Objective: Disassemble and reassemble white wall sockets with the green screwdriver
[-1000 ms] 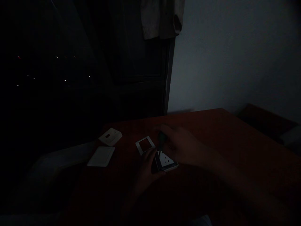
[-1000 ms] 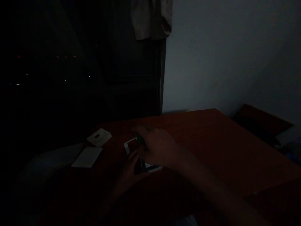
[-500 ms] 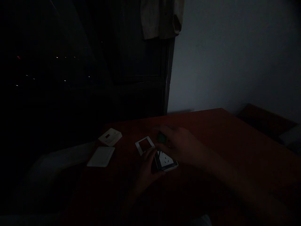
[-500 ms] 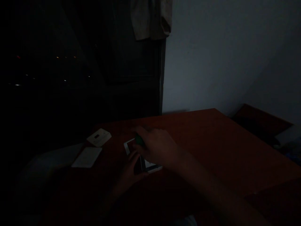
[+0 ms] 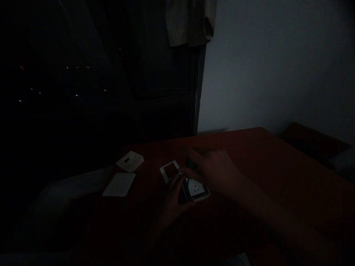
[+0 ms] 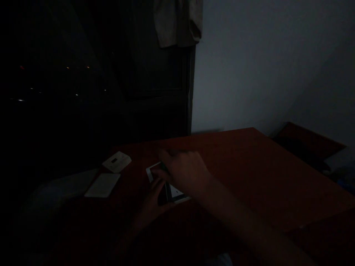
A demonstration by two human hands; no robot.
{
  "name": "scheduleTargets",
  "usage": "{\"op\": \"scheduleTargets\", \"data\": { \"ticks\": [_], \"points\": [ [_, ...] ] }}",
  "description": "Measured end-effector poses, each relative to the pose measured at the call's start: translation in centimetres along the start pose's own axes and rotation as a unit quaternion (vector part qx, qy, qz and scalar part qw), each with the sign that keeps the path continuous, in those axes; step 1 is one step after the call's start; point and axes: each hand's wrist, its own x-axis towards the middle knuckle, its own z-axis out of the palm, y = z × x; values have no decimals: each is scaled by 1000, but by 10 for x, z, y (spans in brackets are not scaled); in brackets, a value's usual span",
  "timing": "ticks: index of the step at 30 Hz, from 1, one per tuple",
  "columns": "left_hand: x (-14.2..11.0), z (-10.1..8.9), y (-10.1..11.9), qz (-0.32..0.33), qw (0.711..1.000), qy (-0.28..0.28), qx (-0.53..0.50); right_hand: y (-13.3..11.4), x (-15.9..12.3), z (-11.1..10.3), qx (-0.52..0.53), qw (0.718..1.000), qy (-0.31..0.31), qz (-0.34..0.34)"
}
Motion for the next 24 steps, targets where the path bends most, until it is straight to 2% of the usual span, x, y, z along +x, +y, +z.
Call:
{"op": "scheduleTargets", "data": {
  "ticks": [2,7,13,15,20,24],
  "points": [
    [0,0,1,-1,1000,3,0,-1,0,-1,-5,1000,7,2],
    [0,2,-1,4,1000,1,-7,1,-2,-4,84,995,-11,-46],
    [1,0,2,-7,1000,0,-10,2,2,-1,-34,999,-3,33],
    [1,0,2,-2,1000,0,-13,3,2,-1,-21,999,0,32],
    [0,1,0,-10,1000,1,-21,7,0,1,66,998,-5,-24],
    [1,0,2,-9,1000,-4,-24,7,3,3,-13,999,2,33]
  ]
}}
